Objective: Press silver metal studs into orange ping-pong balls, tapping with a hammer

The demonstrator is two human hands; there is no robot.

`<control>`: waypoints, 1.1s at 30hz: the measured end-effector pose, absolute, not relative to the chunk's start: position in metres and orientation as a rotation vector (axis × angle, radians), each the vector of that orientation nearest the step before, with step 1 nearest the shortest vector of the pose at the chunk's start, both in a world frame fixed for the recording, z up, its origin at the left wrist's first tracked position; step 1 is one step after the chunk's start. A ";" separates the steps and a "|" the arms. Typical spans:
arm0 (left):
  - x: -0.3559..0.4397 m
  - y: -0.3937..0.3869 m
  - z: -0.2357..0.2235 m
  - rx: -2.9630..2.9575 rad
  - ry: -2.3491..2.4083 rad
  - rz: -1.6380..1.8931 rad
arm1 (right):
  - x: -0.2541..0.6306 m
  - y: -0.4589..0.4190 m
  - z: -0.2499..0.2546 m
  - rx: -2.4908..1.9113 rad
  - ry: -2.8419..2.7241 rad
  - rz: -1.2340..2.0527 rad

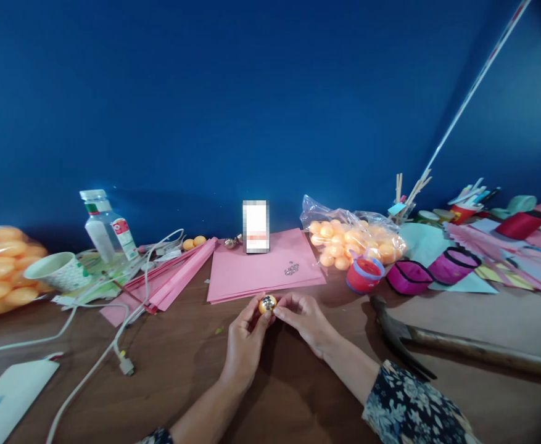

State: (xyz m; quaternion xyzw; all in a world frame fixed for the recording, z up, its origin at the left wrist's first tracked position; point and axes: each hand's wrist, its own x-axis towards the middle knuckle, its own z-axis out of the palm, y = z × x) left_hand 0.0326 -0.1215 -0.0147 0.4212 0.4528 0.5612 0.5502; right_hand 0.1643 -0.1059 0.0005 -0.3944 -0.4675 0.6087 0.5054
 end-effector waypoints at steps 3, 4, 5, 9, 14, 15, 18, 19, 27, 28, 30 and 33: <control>0.032 -0.122 -0.014 1.018 1.076 1.310 | 0.164 -0.105 -0.002 -0.971 -1.149 1.441; 0.033 -0.122 -0.014 1.017 1.069 1.308 | 0.164 -0.105 -0.003 -0.980 -1.155 1.433; 0.033 -0.122 -0.013 1.012 1.058 1.309 | 0.164 -0.104 -0.004 -0.991 -1.161 1.424; 0.034 -0.123 -0.013 0.968 1.037 1.338 | 0.163 -0.103 -0.005 -1.020 -1.154 1.392; 0.035 -0.122 -0.016 0.875 0.969 1.344 | 0.162 -0.102 -0.004 -0.981 -1.111 1.415; 0.035 -0.122 -0.016 0.858 0.951 1.341 | 0.162 -0.102 -0.004 -0.974 -1.105 1.411; 0.035 -0.122 -0.016 0.837 0.927 1.340 | 0.161 -0.102 -0.005 -0.941 -1.099 1.415; 0.035 -0.122 -0.016 0.843 0.933 1.337 | 0.161 -0.102 -0.005 -0.928 -1.106 1.421; 0.034 -0.120 -0.012 0.938 1.053 1.305 | 0.162 -0.104 -0.006 -0.928 -1.278 1.354; 0.034 -0.120 -0.012 0.951 1.066 1.309 | 0.162 -0.105 -0.006 -0.928 -1.286 1.356; 0.035 -0.120 -0.010 0.987 1.067 1.309 | 0.162 -0.106 -0.005 -0.908 -1.283 1.373; 0.035 -0.121 -0.010 1.060 1.032 1.305 | 0.163 -0.106 -0.004 -0.863 -1.250 1.398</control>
